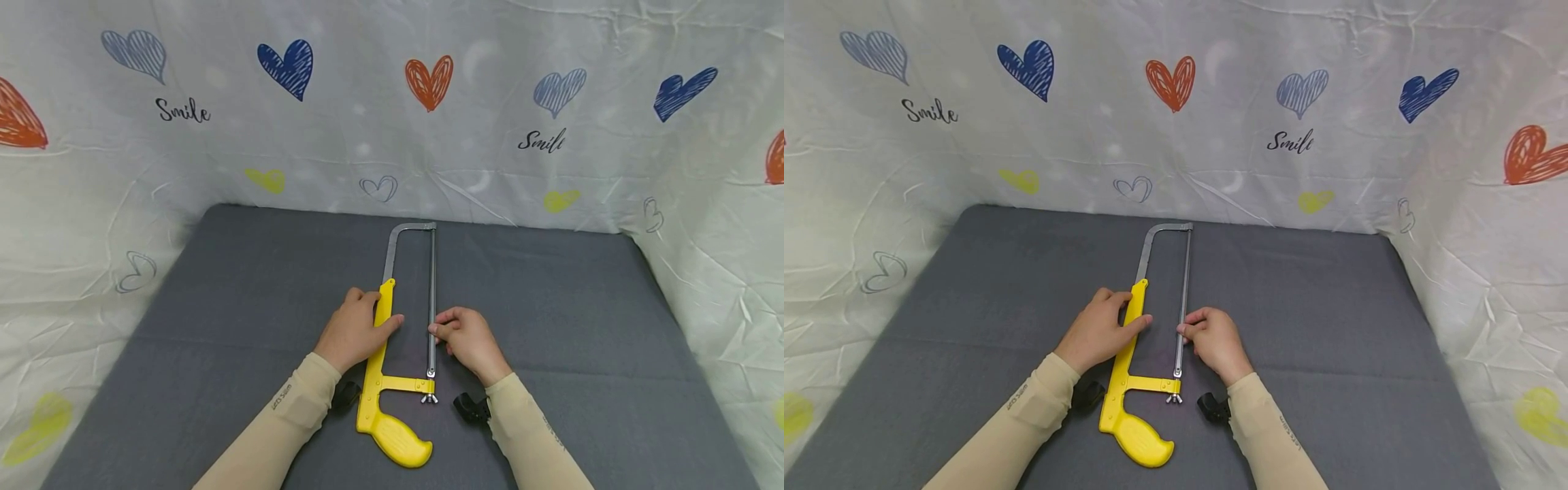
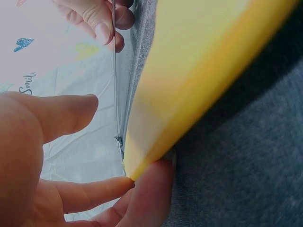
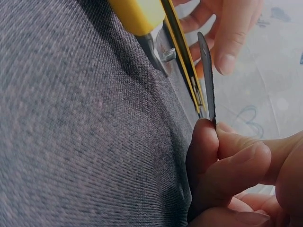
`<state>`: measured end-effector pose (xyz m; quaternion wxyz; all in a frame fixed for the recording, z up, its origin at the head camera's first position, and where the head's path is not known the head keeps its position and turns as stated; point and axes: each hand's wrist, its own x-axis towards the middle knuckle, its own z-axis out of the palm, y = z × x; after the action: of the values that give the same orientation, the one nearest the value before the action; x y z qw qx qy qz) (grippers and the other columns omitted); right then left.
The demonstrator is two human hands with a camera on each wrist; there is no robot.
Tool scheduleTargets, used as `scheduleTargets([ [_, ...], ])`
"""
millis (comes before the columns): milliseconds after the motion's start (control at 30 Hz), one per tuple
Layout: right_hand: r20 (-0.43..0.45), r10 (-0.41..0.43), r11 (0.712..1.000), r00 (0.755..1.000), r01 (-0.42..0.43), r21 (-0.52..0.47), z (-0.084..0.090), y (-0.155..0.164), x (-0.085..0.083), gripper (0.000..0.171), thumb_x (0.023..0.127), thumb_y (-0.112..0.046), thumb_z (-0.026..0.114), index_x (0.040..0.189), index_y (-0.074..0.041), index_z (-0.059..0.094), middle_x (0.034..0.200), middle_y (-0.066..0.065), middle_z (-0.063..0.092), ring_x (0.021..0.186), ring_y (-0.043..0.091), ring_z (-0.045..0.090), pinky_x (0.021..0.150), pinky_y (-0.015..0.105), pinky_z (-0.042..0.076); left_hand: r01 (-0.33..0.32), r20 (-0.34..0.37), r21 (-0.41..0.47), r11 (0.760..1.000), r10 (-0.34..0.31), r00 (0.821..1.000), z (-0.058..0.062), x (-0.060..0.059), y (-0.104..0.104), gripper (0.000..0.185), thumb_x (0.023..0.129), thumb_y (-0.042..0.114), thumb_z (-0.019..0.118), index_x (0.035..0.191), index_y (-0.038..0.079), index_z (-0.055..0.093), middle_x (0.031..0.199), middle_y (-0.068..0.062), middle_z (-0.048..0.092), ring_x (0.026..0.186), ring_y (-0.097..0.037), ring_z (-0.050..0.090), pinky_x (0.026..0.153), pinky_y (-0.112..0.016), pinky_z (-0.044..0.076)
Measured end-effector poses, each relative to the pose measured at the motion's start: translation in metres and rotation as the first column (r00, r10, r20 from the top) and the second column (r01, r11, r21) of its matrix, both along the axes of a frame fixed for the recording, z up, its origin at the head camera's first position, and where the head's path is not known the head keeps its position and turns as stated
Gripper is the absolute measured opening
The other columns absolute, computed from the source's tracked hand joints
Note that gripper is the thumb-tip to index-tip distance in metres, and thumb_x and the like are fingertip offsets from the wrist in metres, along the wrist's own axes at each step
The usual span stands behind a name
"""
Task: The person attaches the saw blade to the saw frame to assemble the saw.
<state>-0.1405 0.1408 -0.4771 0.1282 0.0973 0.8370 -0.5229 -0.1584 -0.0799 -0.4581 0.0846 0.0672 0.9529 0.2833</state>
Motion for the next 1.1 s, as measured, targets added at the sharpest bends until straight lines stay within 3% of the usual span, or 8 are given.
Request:
scheduleTargets([
  [600, 0.001, 0.017, 0.997, 1.000, -0.017, 0.073, 0.0005, -0.0013, 0.0026, 0.017, 0.101, -0.019, 0.078, 0.110, -0.007, 0.073, 0.083, 0.004, 0.075, 0.060, 0.017, 0.055, 0.057, 0.030, 0.046, 0.012, -0.016, 0.005, 1.000, -0.012, 1.000, -0.0021, 0.0011, -0.0002, 0.075, 0.102, 0.048, 0.073, 0.152, -0.006, 0.056, 0.139, -0.026, 0.058, 0.091, -0.030, 0.069, 0.086, -0.046, 0.064],
  [867, -0.037, 0.047, 0.991, 0.998, -0.042, 0.126, 0.0015, -0.0021, 0.0041, 0.015, 0.101, -0.019, 0.077, 0.108, -0.006, 0.072, 0.079, 0.004, 0.074, 0.056, 0.017, 0.053, 0.054, 0.031, 0.043, 0.013, -0.018, 0.004, 1.000, -0.012, 1.000, -0.0027, 0.0006, -0.0008, 0.075, 0.102, 0.048, 0.073, 0.152, -0.006, 0.057, 0.137, -0.025, 0.058, 0.086, -0.027, 0.068, 0.083, -0.044, 0.064],
  [1100, -0.037, 0.033, 0.986, 0.999, -0.026, 0.166, 0.0031, -0.0027, 0.0044, 0.016, 0.100, -0.021, 0.079, 0.106, -0.008, 0.072, 0.078, 0.003, 0.075, 0.065, 0.018, 0.058, 0.061, 0.032, 0.044, 0.017, -0.019, -0.003, 1.000, -0.017, 1.000, -0.0021, 0.0003, -0.0005, 0.076, 0.102, 0.048, 0.073, 0.152, -0.005, 0.056, 0.138, -0.025, 0.058, 0.090, -0.029, 0.068, 0.086, -0.044, 0.064],
])
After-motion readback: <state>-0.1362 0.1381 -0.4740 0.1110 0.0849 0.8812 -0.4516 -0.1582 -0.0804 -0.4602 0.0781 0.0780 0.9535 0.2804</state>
